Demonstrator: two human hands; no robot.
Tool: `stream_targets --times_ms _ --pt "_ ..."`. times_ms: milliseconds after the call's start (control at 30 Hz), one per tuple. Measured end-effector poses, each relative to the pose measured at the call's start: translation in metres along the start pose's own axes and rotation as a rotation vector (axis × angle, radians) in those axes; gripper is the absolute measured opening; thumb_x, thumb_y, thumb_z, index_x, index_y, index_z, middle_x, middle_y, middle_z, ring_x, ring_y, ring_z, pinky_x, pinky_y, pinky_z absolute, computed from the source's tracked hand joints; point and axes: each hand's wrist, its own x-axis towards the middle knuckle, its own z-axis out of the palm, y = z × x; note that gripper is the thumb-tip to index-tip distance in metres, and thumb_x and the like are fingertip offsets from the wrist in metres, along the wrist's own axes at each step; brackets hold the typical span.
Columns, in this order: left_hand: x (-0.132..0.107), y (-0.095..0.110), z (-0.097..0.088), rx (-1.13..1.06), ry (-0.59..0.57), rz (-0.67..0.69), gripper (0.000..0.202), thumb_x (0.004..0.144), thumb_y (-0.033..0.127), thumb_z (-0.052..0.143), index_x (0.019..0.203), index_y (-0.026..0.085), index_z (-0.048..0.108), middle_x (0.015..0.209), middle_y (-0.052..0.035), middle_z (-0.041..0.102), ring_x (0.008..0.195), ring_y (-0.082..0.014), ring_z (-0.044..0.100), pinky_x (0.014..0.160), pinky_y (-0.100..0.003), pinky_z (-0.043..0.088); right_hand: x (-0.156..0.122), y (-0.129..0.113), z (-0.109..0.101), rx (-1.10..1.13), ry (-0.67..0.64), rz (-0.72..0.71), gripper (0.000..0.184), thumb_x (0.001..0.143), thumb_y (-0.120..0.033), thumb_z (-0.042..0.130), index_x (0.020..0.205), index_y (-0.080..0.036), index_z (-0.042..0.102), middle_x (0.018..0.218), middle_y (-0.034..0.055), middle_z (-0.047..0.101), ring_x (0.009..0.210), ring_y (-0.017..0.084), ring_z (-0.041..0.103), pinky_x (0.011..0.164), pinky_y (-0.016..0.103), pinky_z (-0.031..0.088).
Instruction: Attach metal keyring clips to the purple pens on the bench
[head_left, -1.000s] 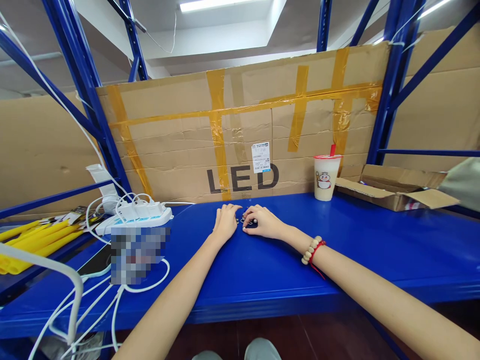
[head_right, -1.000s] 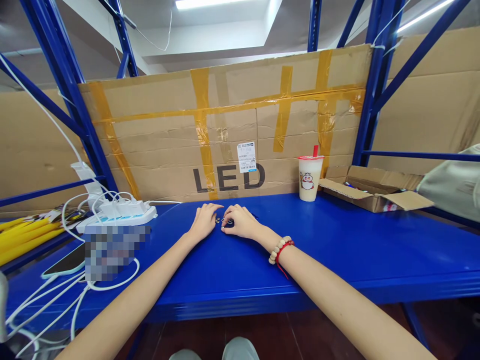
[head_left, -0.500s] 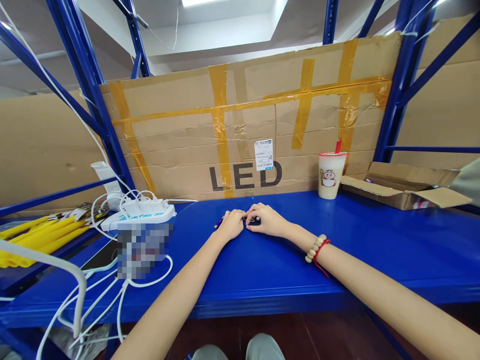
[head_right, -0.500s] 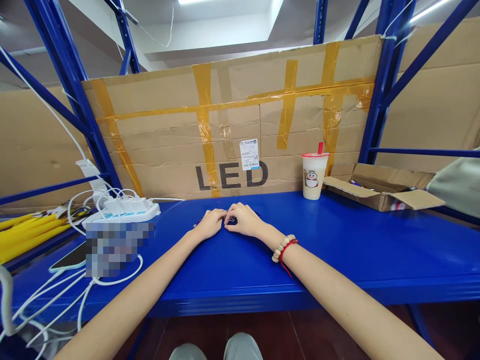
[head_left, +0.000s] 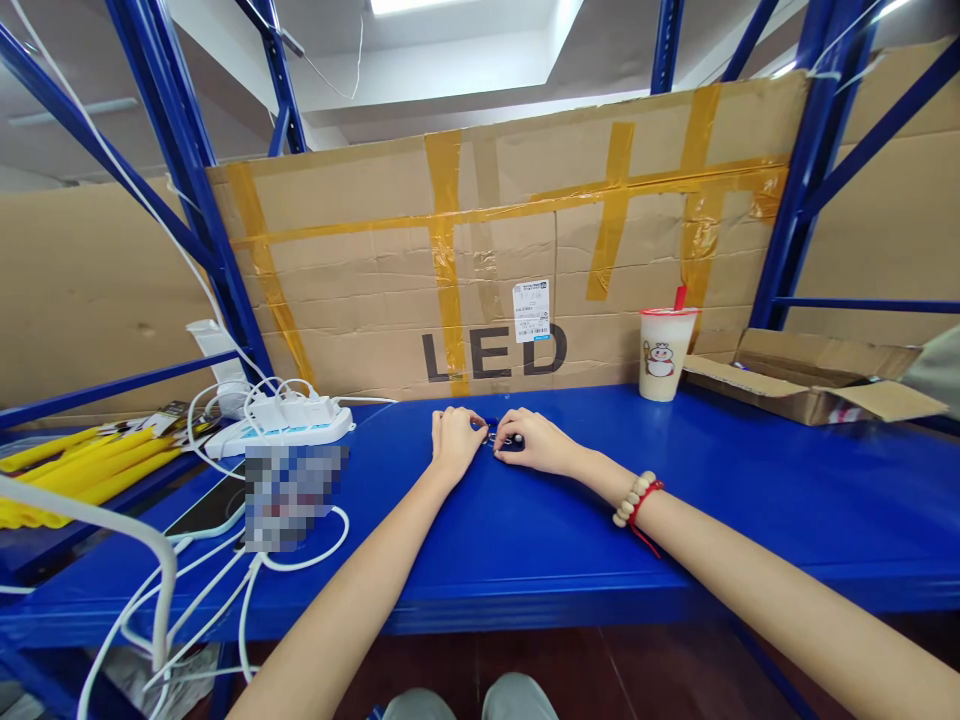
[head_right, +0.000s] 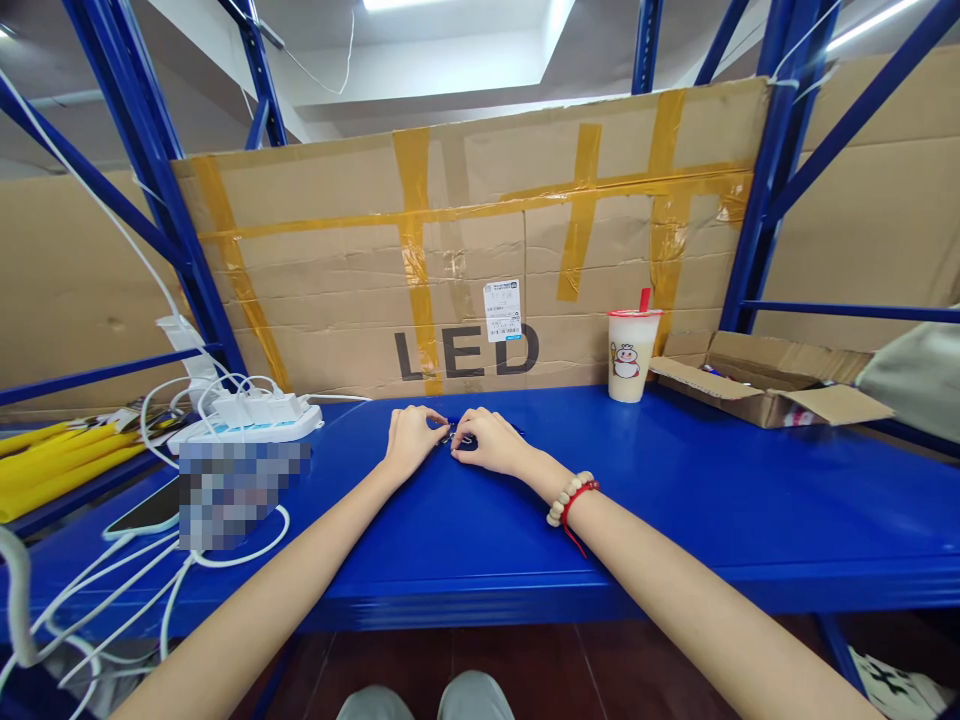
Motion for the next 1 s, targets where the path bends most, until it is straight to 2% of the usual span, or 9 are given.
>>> stream_targets --times_ms 300,400,500,667,733,800,1000 --pt "0.000 -0.005 0.002 -0.202 0.212 -0.012 0.008 0.074 0.023 0.061 0.071 0.022 0.068 0.083 -0.0010 0.071 0.086 -0.0199 0.059 0.084 -0.036 0.038 -0.001 -0.001 0.000 -0.007 0.007 -0.007 0.008 0.073 -0.022 0.063 0.079 -0.022 0.068 0.096 0.0038 0.060 0.093 0.018 0.054 0.080 0.032 0.041" --pt "0.003 -0.007 0.007 -0.369 0.296 0.005 0.010 0.071 0.016 0.062 0.080 0.021 0.065 0.084 -0.0010 0.069 0.081 -0.0167 0.060 0.081 -0.033 0.043 -0.001 -0.003 -0.001 -0.042 0.009 -0.009 0.007 0.074 -0.023 0.063 0.079 -0.022 0.068 0.095 0.0039 0.060 0.091 0.017 0.054 0.078 0.031 0.042" --pt "0.005 -0.006 0.009 -0.498 0.355 0.038 0.021 0.070 0.009 0.059 0.089 0.019 0.060 0.083 -0.0012 0.067 0.079 -0.0142 0.061 0.080 -0.030 0.045 0.000 -0.006 -0.003 -0.107 0.093 0.024 0.008 0.077 -0.025 0.061 0.078 -0.022 0.068 0.093 0.0034 0.061 0.088 0.016 0.055 0.075 0.029 0.042" --pt "0.003 0.002 0.008 -0.568 0.347 0.143 0.023 0.067 0.004 0.054 0.085 0.018 0.058 0.084 -0.0016 0.065 0.080 -0.0131 0.060 0.077 -0.026 0.047 0.000 -0.008 -0.011 -0.129 0.401 0.121 0.014 0.081 -0.030 0.055 0.083 -0.023 0.068 0.090 0.0022 0.060 0.081 0.013 0.056 0.065 0.023 0.042" --pt "0.002 0.005 0.008 -0.581 0.330 0.174 0.024 0.066 0.003 0.054 0.085 0.018 0.057 0.084 -0.0011 0.064 0.079 -0.0128 0.060 0.075 -0.025 0.047 0.000 -0.009 -0.013 -0.118 0.484 0.122 0.016 0.082 -0.031 0.055 0.084 -0.023 0.068 0.090 0.0018 0.059 0.080 0.012 0.057 0.064 0.022 0.042" --pt "0.001 0.008 0.008 -0.602 0.307 0.202 0.025 0.065 0.004 0.053 0.085 0.018 0.057 0.083 -0.0005 0.065 0.078 -0.0125 0.060 0.074 -0.024 0.048 0.000 -0.010 -0.014 -0.116 0.521 0.107 0.017 0.082 -0.033 0.055 0.085 -0.023 0.068 0.090 0.0018 0.059 0.079 0.012 0.057 0.064 0.022 0.042" --pt "0.001 0.011 0.010 -0.605 0.246 0.259 0.028 0.066 0.003 0.050 0.088 0.019 0.057 0.087 0.0003 0.066 0.081 -0.0126 0.061 0.077 -0.025 0.047 0.001 -0.012 -0.010 -0.169 0.494 0.083 0.017 0.084 -0.032 0.053 0.085 -0.025 0.068 0.093 0.0019 0.060 0.078 0.012 0.057 0.060 0.021 0.042"
